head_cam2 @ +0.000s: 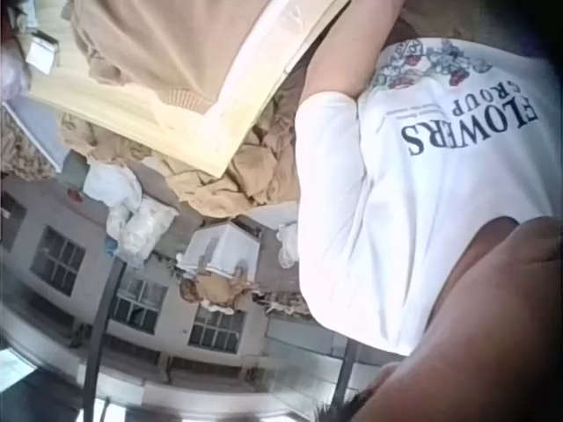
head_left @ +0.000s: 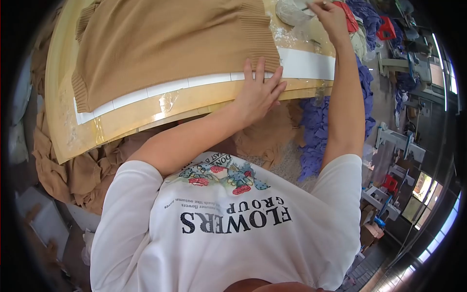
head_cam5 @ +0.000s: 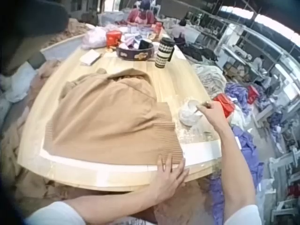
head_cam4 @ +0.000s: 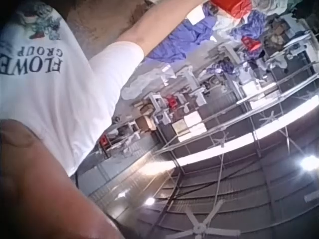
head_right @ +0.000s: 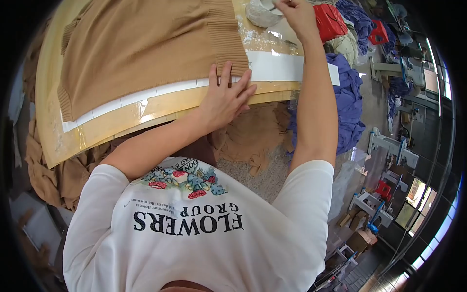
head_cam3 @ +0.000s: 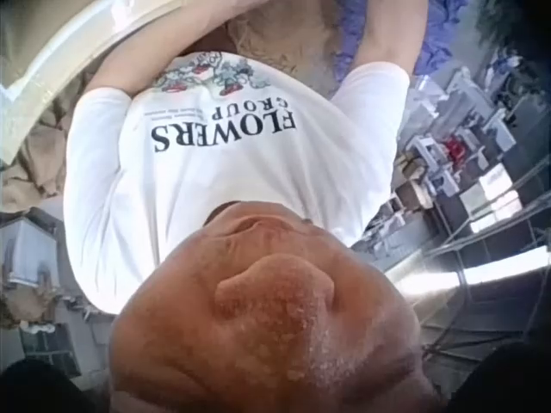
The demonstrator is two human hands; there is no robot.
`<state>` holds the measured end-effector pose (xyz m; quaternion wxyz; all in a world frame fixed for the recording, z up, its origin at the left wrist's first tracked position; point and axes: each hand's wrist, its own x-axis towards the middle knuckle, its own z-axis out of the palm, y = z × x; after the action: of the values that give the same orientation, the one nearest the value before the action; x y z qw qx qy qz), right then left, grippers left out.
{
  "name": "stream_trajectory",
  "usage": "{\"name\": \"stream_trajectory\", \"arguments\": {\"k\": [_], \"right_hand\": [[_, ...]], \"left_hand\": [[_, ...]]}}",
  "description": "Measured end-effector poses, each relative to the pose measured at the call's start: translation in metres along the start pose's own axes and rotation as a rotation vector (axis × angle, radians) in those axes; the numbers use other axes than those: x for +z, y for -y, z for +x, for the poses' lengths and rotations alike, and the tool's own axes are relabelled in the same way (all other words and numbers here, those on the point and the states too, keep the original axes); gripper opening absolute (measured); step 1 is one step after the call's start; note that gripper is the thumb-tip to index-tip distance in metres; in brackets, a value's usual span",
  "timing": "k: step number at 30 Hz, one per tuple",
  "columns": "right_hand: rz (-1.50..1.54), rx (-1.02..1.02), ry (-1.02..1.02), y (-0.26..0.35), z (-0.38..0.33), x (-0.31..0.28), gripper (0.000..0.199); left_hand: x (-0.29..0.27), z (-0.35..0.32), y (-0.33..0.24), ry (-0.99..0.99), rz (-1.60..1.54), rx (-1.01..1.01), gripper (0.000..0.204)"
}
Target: The recorder is applying a substance from a bowl onto the edges of brown sweaters on a work table.
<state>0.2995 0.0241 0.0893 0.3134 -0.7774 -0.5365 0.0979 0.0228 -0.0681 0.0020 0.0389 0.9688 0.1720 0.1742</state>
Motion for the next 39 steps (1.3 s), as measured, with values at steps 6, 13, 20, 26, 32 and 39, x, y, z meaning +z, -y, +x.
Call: {"name": "stream_trajectory", "arguments": {"k": [6,13,20,26,32,39], "right_hand": [[0.623,0.123,-0.115,0.016,-0.02,0.001,0.016],[0.895,-0.034,-0.398,0.051,-0.112,0.005,0.014],[0.772,0.069,-0.312,0.067,-0.185,0.045,0.01],[0.737,0.087,-0.259,0.068,-0.186,0.057,0.01],[0.666,0.018,-0.342,0.089,-0.187,0.057,0.011],[0.519,-0.053,-0.067,0.131,-0.188,0.088,0.009]], "left_hand": [[0.004,0.003,0.001,-0.023,0.016,-0.002,0.046],[0.008,0.001,0.0,-0.04,0.018,-0.014,0.047],[0.007,0.003,-0.002,-0.034,0.026,-0.004,0.047],[0.012,0.003,-0.001,-0.049,0.038,-0.01,0.047],[0.018,0.002,-0.001,-0.099,-0.002,-0.005,0.05],[0.088,0.015,-0.009,-0.004,1.173,-0.006,0.048]]}}
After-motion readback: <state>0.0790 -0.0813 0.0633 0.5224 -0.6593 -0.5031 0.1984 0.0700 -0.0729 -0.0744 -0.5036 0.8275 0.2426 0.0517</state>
